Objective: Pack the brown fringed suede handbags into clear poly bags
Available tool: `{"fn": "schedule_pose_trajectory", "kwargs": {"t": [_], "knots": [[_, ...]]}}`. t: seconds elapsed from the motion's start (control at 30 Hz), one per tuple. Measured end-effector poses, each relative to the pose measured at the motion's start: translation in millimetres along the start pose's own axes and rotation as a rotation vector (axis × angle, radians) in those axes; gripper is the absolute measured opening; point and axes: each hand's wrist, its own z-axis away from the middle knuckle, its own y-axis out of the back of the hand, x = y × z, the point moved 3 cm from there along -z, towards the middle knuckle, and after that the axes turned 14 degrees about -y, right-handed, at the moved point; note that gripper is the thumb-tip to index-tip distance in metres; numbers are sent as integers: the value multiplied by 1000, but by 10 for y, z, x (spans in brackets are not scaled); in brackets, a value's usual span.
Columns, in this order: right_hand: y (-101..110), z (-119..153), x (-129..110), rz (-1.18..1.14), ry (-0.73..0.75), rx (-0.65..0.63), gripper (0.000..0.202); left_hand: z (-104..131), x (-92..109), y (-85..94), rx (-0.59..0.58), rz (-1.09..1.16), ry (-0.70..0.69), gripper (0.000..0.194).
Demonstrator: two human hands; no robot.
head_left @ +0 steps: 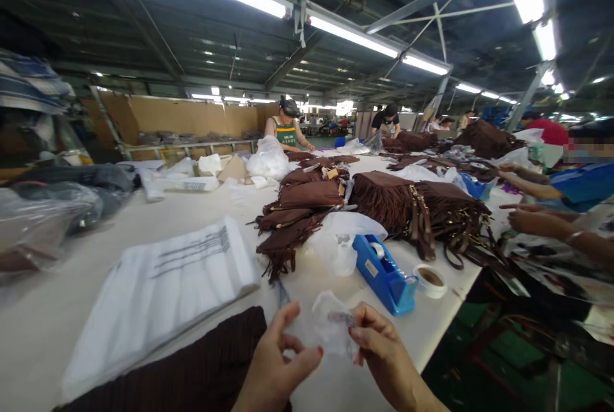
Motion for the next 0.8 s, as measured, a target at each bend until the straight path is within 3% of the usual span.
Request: {"fn": "schedule_pose_trajectory", "kwargs": {"t": [0.07,0.13,0.23,0.37,0.5,0.63,0.7,0.8], "knots": [[-174,92,118,-80,-74,-115,22,-83,21,-115,-62,233,162,49],[-322,144,235,-165,-141,-200,21,-36,64,-109,-47,424,270,37],[-523,165,419,-363,-304,-316,22,178,104,89,110,608,316,34],[-717,128,635,-469,-481,-395,35,485,98,469,297,666,304,34],[-771,20,759,-395,-479,-368,33,692,157,784,411,638,273,33],[-878,-21,791,-170,-397,-314,36,807,233,922,452,636,254,31],[-1029,32,804,-93,-391,-397,46,828,242,922,438,673,236,32],[-1271,147,824,-155,-429,-570,51,842,222,904,423,762,229,35]]}}
